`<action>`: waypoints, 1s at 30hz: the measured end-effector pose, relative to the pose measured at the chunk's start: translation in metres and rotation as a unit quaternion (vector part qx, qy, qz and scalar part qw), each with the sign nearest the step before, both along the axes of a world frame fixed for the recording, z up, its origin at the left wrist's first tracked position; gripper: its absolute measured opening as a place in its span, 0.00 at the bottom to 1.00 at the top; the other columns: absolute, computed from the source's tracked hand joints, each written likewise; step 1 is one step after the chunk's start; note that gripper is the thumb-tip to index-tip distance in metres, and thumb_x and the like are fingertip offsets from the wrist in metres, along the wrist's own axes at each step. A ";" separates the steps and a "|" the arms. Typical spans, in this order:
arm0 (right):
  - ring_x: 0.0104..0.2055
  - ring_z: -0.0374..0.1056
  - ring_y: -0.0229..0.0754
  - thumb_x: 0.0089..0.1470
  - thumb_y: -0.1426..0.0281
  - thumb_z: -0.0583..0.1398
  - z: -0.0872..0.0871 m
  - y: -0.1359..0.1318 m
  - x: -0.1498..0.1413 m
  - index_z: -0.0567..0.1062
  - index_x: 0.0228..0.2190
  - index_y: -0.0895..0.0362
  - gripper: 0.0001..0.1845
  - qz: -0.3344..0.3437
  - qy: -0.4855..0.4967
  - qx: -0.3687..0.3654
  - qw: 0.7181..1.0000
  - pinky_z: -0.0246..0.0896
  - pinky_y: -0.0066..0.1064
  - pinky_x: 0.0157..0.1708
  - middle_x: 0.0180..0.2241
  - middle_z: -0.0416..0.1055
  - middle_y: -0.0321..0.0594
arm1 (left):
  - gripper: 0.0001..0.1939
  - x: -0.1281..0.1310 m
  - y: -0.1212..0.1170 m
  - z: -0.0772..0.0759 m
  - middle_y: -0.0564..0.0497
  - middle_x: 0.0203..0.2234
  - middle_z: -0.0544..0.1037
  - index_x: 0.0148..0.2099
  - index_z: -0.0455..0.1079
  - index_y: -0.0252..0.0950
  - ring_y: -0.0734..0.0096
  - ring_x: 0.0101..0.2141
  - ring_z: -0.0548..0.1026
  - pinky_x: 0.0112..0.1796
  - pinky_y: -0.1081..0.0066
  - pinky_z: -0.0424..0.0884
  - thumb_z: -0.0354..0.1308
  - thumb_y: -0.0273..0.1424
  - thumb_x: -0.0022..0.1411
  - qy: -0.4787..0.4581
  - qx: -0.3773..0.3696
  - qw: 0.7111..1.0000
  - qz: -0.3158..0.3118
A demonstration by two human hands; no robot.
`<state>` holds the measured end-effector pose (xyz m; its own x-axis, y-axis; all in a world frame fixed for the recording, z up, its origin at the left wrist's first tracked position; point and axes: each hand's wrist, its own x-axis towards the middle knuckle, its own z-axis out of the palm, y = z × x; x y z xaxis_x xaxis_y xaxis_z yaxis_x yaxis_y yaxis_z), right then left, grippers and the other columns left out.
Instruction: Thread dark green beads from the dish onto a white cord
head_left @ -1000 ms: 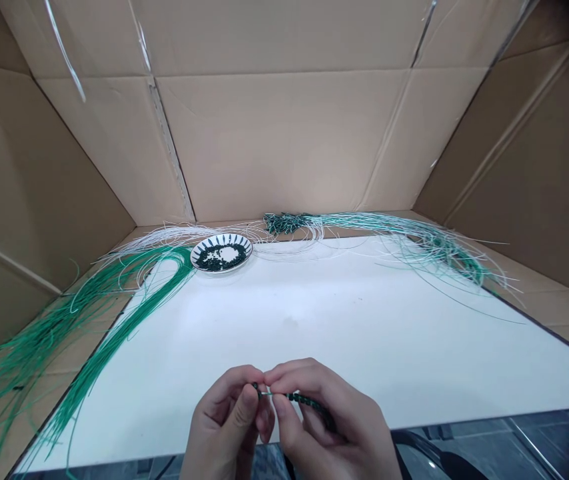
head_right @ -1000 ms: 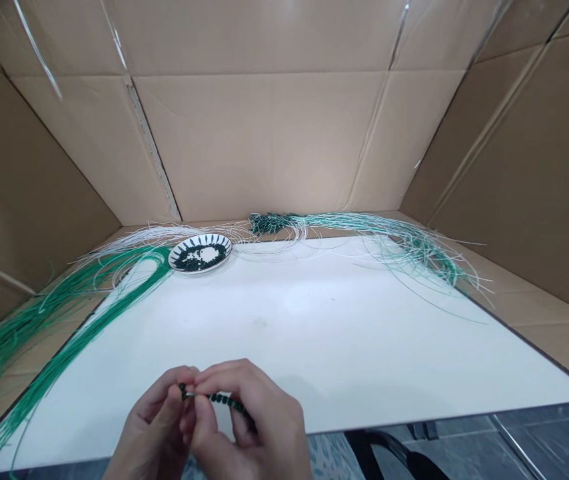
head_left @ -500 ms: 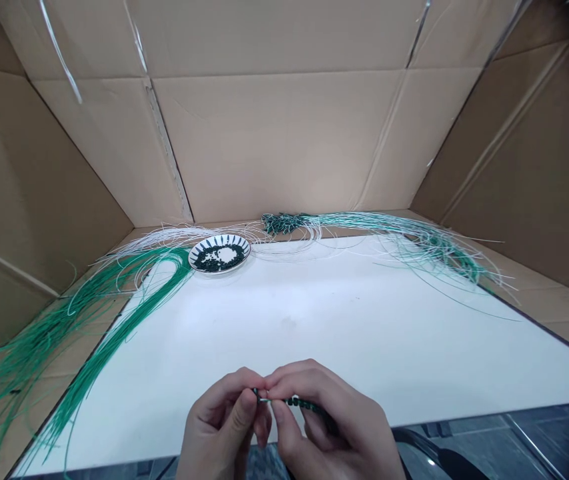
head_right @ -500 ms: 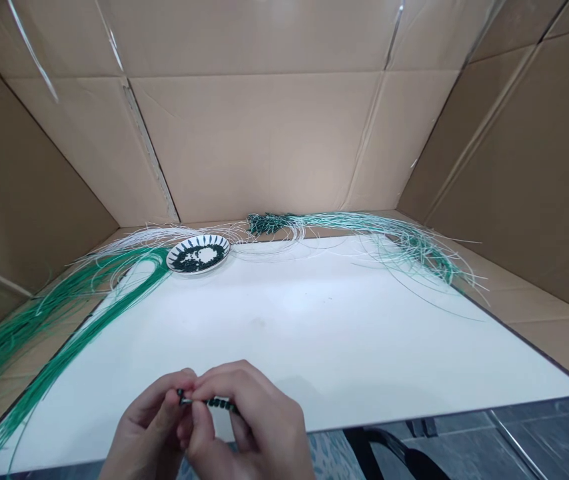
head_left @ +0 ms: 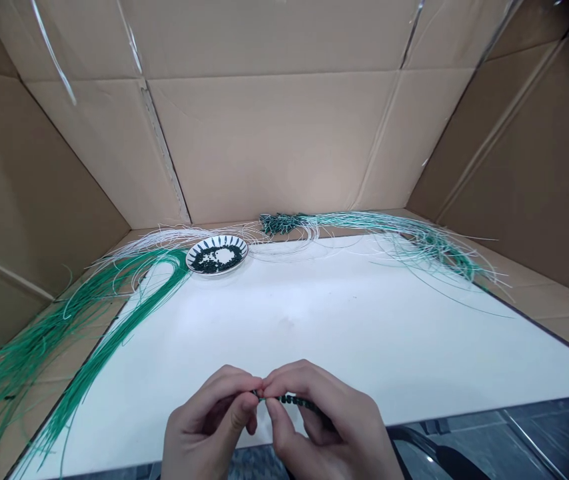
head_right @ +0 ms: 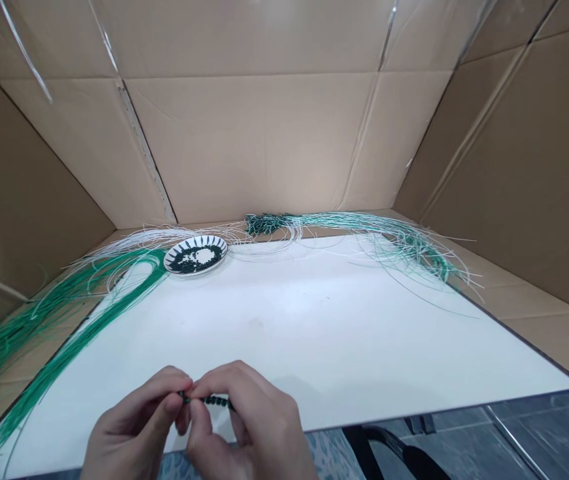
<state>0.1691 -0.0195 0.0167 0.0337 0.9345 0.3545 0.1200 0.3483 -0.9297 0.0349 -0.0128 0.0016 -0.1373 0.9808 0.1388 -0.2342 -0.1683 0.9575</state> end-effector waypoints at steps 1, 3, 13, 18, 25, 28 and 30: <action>0.17 0.39 0.30 0.52 0.78 0.60 0.000 0.000 0.000 0.76 0.30 0.53 0.08 0.002 0.002 0.000 1.000 0.31 0.30 0.16 0.28 0.77 0.30 | 0.07 0.001 0.001 0.001 0.53 0.21 0.79 0.29 0.86 0.45 0.76 0.19 0.73 0.23 0.79 0.70 0.76 0.41 0.49 -0.012 -0.007 1.000 0.007; 0.17 0.39 0.30 0.52 0.78 0.60 0.001 0.001 -0.001 0.76 0.30 0.53 0.09 0.005 0.003 0.000 1.000 0.31 0.30 0.15 0.28 0.77 0.30 | 0.10 0.006 0.002 0.003 0.54 0.19 0.78 0.27 0.85 0.44 0.78 0.18 0.72 0.23 0.80 0.69 0.78 0.43 0.45 -0.038 -0.032 0.998 0.037; 0.20 0.61 0.32 0.57 0.78 0.62 -0.014 0.005 0.005 0.79 0.35 0.52 0.09 0.044 0.002 0.054 0.998 0.46 0.25 0.15 0.32 0.80 0.35 | 0.14 0.017 0.001 0.004 0.57 0.19 0.77 0.25 0.84 0.44 0.80 0.18 0.70 0.23 0.81 0.67 0.79 0.45 0.40 -0.043 -0.047 0.993 0.103; 0.37 0.77 0.40 0.59 0.82 0.61 -0.019 0.008 0.006 0.80 0.38 0.52 0.14 0.055 0.019 0.107 0.993 0.73 0.26 0.39 0.36 0.81 0.37 | 0.08 0.006 0.006 -0.008 0.55 0.19 0.79 0.30 0.85 0.45 0.77 0.20 0.73 0.24 0.80 0.71 0.76 0.41 0.49 -0.002 -0.017 0.999 0.038; 0.37 0.79 0.37 0.57 0.82 0.64 -0.022 0.009 0.006 0.83 0.39 0.49 0.16 0.026 0.038 0.099 0.994 0.73 0.20 0.41 0.36 0.82 0.34 | 0.16 0.011 0.002 0.003 0.59 0.12 0.70 0.27 0.85 0.44 0.77 0.18 0.71 0.24 0.78 0.70 0.76 0.49 0.42 0.021 -0.095 0.990 0.099; 0.37 0.79 0.36 0.57 0.82 0.64 -0.023 0.010 0.007 0.84 0.39 0.49 0.16 0.020 0.038 0.094 0.995 0.72 0.17 0.39 0.36 0.83 0.34 | 0.15 0.013 0.000 0.008 0.60 0.10 0.70 0.26 0.84 0.43 0.78 0.15 0.69 0.22 0.77 0.69 0.77 0.48 0.41 0.016 -0.118 0.986 0.117; 0.37 0.79 0.36 0.56 0.82 0.65 -0.023 0.011 0.007 0.84 0.39 0.48 0.17 0.019 0.037 0.098 0.994 0.72 0.16 0.40 0.37 0.84 0.33 | 0.13 0.012 -0.001 0.008 0.59 0.09 0.71 0.26 0.84 0.43 0.78 0.13 0.68 0.20 0.77 0.67 0.77 0.45 0.42 0.026 -0.123 0.985 0.116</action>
